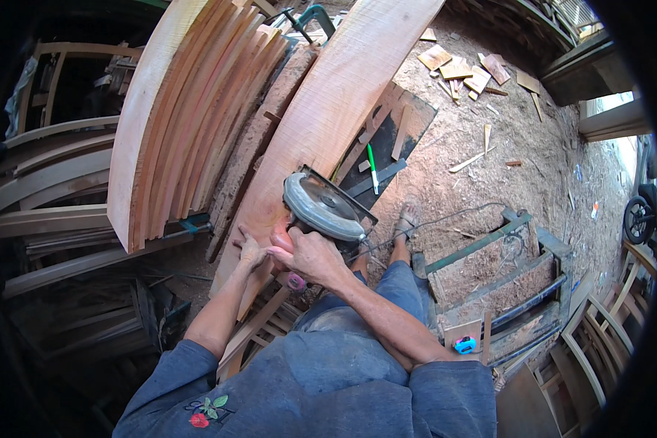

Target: The person repeatedly cuts wooden planks using a handheld circular saw, then stacks the cut pieces. The person positions each plank, makes a straight cut, and places the finished piece onto a growing stack.

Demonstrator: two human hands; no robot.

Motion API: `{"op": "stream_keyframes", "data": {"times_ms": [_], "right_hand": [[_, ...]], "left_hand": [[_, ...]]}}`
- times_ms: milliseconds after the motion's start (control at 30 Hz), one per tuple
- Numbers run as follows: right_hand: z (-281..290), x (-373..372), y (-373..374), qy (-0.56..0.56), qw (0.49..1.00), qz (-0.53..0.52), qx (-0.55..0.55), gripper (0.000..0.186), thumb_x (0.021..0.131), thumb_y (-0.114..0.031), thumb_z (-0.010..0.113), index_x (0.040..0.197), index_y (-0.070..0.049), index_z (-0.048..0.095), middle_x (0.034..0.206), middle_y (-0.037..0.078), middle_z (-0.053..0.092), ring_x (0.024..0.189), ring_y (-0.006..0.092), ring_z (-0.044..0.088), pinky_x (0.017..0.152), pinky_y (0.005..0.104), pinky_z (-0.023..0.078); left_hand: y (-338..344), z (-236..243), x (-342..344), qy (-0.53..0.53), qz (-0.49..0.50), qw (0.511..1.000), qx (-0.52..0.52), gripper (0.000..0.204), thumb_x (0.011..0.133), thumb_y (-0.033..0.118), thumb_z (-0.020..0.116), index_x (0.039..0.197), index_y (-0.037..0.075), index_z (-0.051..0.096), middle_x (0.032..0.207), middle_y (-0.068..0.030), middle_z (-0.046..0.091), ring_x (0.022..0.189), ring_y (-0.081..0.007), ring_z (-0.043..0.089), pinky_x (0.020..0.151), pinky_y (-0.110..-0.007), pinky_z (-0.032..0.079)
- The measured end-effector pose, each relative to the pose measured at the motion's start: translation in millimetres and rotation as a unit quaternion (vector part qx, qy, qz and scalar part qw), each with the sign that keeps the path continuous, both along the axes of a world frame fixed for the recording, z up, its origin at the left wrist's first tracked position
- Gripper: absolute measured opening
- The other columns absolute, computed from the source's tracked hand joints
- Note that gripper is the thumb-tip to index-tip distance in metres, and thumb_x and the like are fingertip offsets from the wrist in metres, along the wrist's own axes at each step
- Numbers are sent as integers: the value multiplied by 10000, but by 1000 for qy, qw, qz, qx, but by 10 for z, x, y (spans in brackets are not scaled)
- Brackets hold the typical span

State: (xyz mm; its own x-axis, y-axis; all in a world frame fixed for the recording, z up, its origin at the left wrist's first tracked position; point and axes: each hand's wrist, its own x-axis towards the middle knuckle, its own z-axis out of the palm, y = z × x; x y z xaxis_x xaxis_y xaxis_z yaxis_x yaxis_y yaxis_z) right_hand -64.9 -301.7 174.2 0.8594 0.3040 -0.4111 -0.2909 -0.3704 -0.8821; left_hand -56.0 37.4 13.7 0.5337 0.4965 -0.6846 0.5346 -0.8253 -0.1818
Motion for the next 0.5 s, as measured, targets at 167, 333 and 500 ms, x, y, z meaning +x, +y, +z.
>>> {"op": "stream_keyframes", "data": {"times_ms": [167, 333, 500], "right_hand": [[-87, 2, -22, -10, 1000, 14, -1, 685, 998, -649, 634, 1071, 31, 649, 843, 340, 704, 856, 555, 707, 745, 603, 565], [-168, -5, -37, -24, 1000, 10, 12, 655, 996, -636, 643, 1043, 16, 659, 837, 324, 705, 856, 542, 708, 746, 589, 562], [-219, 23, -13, -35, 999, 12, 19, 644, 995, -635, 642, 1037, 8, 663, 844, 314, 708, 857, 527, 708, 753, 578, 556]], "left_hand": [[-25, 29, 18, 11, -3, 1000, -1, 1662, 649, 635, 975, 1688, 210, -250, 1680, -472, -113, 1466, -748, 260, 1219, -680, 356], [30, -19, -4, 1, -16, 1000, 0, 1684, 626, 680, 964, 1687, 209, -256, 1678, -477, -108, 1475, -746, 243, 1226, -675, 346], [32, -46, -27, -8, -21, 1000, 7, 1688, 622, 747, 930, 1686, 189, -256, 1673, -484, -105, 1485, -748, 214, 1231, -667, 340]]}}
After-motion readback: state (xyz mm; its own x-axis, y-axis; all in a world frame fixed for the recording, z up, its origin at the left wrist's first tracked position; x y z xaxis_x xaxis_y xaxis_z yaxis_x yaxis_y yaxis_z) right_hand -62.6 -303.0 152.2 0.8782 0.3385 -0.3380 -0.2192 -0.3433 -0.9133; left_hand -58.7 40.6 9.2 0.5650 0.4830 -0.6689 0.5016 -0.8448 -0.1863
